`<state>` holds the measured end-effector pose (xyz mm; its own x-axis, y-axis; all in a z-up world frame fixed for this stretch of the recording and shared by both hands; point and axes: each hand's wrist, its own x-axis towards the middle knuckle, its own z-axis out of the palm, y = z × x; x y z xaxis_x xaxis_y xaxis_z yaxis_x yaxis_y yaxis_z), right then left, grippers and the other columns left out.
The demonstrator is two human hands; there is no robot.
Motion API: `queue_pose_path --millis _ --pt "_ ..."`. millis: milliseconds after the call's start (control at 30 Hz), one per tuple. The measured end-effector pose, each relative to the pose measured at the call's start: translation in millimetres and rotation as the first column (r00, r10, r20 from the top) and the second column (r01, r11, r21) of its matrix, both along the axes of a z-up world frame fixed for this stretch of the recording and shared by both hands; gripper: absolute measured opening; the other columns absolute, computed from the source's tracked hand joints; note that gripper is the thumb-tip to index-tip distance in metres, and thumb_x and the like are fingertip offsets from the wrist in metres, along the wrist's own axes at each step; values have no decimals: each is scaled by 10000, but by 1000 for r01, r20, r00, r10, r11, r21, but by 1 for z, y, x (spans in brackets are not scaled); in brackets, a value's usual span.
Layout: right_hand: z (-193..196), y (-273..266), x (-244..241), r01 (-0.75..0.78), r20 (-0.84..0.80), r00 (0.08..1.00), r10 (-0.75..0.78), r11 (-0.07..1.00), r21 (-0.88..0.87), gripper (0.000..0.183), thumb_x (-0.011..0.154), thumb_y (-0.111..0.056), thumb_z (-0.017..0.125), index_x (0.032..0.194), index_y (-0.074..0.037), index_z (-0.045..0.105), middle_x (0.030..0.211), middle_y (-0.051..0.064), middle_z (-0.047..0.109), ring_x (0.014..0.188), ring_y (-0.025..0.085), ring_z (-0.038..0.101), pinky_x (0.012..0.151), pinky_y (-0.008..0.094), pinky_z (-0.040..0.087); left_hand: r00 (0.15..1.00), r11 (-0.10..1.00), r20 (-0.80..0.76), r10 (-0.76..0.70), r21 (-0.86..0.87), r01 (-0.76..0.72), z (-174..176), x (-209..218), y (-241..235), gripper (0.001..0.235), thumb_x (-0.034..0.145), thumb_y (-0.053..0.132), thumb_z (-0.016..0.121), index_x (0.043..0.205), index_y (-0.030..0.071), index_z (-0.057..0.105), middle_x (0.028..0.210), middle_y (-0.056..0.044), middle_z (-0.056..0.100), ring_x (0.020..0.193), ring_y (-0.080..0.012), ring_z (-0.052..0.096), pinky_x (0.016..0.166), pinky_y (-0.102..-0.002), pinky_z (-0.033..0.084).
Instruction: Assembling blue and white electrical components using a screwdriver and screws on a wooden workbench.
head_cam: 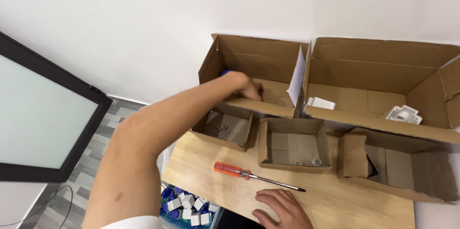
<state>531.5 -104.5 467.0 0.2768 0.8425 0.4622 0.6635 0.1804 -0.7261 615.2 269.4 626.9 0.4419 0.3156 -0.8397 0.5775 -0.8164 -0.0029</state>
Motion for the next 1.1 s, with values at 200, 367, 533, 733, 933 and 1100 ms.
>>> queue_pose_path --millis 200,367,533,733,933,1100 --pt "4 1 2 -28 24 999 27 999 37 270 907 -350 892 1095 -177 805 1126 -41 825 959 161 750 870 311 563 976 975 105 -188 142 173 -58 41 -20 880 976 663 600 1698 215 369 1694 -102 472 1551 -340 456 1139 -512 507" --pt "3 5 4 -67 42 997 65 996 55 282 920 -337 894 1109 -153 792 1141 -17 812 963 177 738 879 324 553 967 954 106 -233 221 205 -53 51 -27 775 1077 374 528 1764 334 172 1659 -167 421 1434 -387 547 1039 -584 560" --pt "12 0 3 -75 17 997 74 997 19 273 946 -350 867 1116 -147 802 1145 1 815 979 191 743 870 346 553 998 924 23 -64 380 51 -14 30 0 840 997 448 783 1684 176 384 1696 -87 488 1484 -382 553 1091 -619 547" --pt "8 4 2 -64 35 997 64 998 0 274 918 -336 890 1101 -149 809 1151 -29 813 972 181 721 866 341 542 987 861 -159 -35 497 111 -94 6 76 689 1085 335 603 1717 222 352 1691 -141 248 1468 -548 471 1029 -679 577" --pt "43 0 10 -95 72 993 91 994 47 249 982 -253 860 1130 -70 778 1135 69 777 997 243 697 932 373 532 998 860 40 -44 509 17 -115 -8 83 599 1152 203 347 1734 341 317 1847 -127 -45 1535 -723 182 1032 -782 489" --pt "50 -5 7 -131 -4 991 131 991 -40 251 1050 -279 808 1151 -55 756 1153 72 776 1065 250 695 968 405 521 990 802 -117 -81 582 135 -135 -6 104 656 1066 71 341 1717 148 350 1643 -232 228 1245 -812 432 837 -649 589"
